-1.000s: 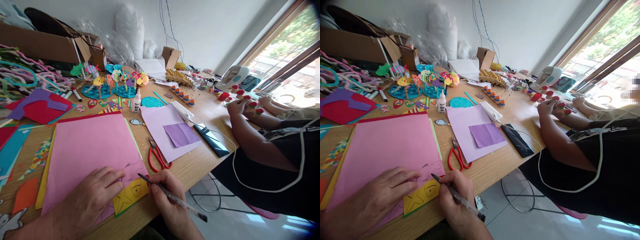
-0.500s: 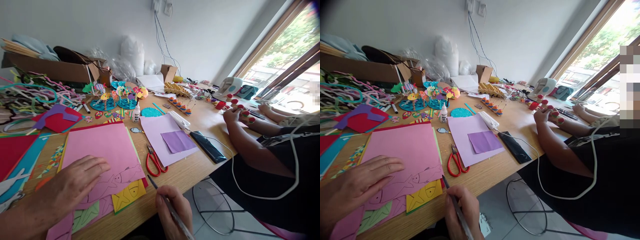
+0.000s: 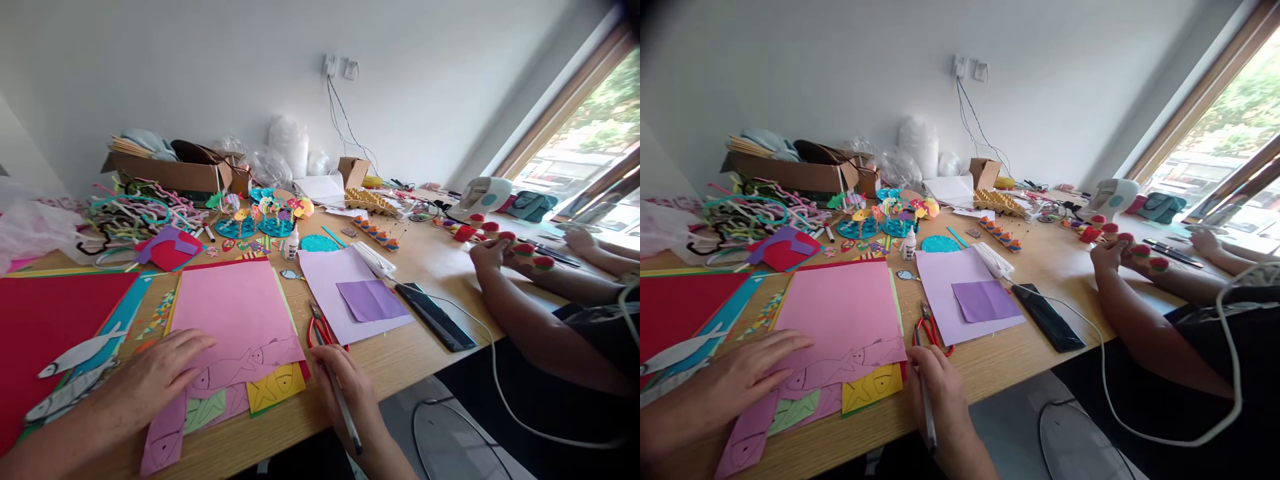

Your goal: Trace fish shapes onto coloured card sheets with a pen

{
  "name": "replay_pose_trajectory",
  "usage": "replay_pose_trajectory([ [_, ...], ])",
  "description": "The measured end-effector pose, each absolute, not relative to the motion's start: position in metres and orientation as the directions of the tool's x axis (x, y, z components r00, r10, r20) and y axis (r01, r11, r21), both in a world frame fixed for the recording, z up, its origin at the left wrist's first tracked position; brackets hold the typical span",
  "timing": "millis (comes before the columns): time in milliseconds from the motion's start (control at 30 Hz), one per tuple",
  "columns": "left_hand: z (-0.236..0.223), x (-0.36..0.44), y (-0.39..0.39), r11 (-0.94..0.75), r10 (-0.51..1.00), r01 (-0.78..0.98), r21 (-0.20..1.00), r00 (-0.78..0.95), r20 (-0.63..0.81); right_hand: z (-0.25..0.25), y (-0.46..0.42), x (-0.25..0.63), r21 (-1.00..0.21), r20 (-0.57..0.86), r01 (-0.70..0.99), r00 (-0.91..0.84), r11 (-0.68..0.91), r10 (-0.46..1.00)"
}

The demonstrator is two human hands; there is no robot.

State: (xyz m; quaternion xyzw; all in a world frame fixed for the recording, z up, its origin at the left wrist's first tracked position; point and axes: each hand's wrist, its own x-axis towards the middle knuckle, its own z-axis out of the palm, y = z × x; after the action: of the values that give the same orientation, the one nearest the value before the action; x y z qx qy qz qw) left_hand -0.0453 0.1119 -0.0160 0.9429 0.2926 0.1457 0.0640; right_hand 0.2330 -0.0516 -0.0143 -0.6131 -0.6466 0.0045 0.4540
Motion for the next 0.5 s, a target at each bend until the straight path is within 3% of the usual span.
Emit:
replay_pose_trajectory([
  [167,-0.017,-0.049,0.114,-0.778,0.623,0.575,0.252,0.759,0.191,-0.015,-0.046,0.233,-0.588,0.564,0.780,0.204,0.215,0.800],
  [500,0.005,-0.039,0.158,-0.744,0.668,0.628,0.230,0.715,0.207,-0.022,-0.049,0.238,-0.621,0.490,0.768,0.226,0.155,0.842],
])
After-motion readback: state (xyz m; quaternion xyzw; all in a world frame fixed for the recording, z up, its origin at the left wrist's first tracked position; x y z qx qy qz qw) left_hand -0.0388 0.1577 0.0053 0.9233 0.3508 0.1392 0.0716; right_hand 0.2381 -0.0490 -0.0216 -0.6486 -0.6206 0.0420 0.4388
